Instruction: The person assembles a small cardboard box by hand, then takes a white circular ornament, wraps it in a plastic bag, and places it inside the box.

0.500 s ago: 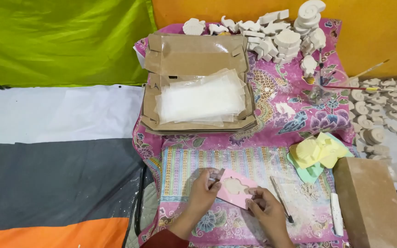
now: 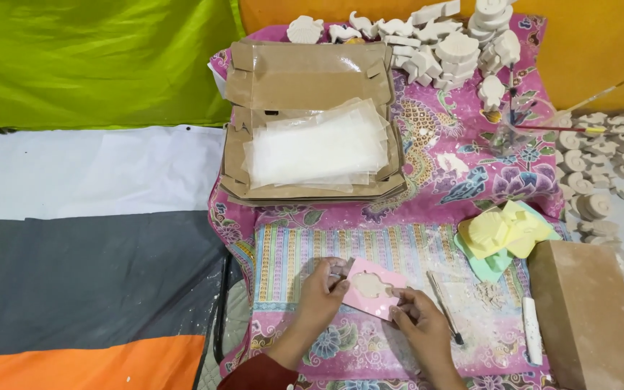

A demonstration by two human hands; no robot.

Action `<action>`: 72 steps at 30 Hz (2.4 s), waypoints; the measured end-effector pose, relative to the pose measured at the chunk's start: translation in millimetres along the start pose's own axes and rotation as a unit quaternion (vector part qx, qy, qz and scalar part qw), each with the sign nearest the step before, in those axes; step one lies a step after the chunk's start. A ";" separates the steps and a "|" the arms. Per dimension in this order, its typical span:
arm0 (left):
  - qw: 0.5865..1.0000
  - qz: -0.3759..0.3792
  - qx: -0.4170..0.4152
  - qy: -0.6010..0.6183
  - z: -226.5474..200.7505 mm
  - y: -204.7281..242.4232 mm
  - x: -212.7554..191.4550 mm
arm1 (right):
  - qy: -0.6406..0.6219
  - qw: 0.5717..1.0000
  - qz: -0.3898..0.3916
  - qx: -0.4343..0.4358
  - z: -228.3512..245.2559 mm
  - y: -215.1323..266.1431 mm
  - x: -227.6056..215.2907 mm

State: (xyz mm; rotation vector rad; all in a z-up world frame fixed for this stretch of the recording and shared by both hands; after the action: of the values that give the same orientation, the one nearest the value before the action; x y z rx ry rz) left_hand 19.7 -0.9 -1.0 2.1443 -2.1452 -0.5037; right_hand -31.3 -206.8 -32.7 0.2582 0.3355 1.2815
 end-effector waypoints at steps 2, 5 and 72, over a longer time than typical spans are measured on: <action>1.000 0.003 -0.021 -0.009 -11.1 4.9 -1.4 | -0.047 0.999 0.001 -0.020 -5.9 1.6 -1.6; 1.000 0.003 -0.029 -0.010 -9.8 5.1 -1.6 | -0.072 0.995 0.005 -0.062 -9.6 -3.3 -2.5; 0.903 -0.009 0.257 -0.345 -211.0 -255.2 95.7 | -0.001 0.975 -0.150 -0.165 225.0 -219.8 -20.6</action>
State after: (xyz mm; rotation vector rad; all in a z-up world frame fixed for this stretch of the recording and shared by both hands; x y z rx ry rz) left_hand 320.5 -126.9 110.7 2.5175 -2.9009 -0.8959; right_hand 245.5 -286.0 95.6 -0.0743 0.1479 1.0175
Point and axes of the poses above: each hand's wrist, its own y-axis away from the middle knuckle, its own x-axis out of the palm, z = x × y, the point moved 2 cm from there along -y, towards the middle knuckle, and after that the axes turned 5 degrees about -z, right-handed, at the moved point
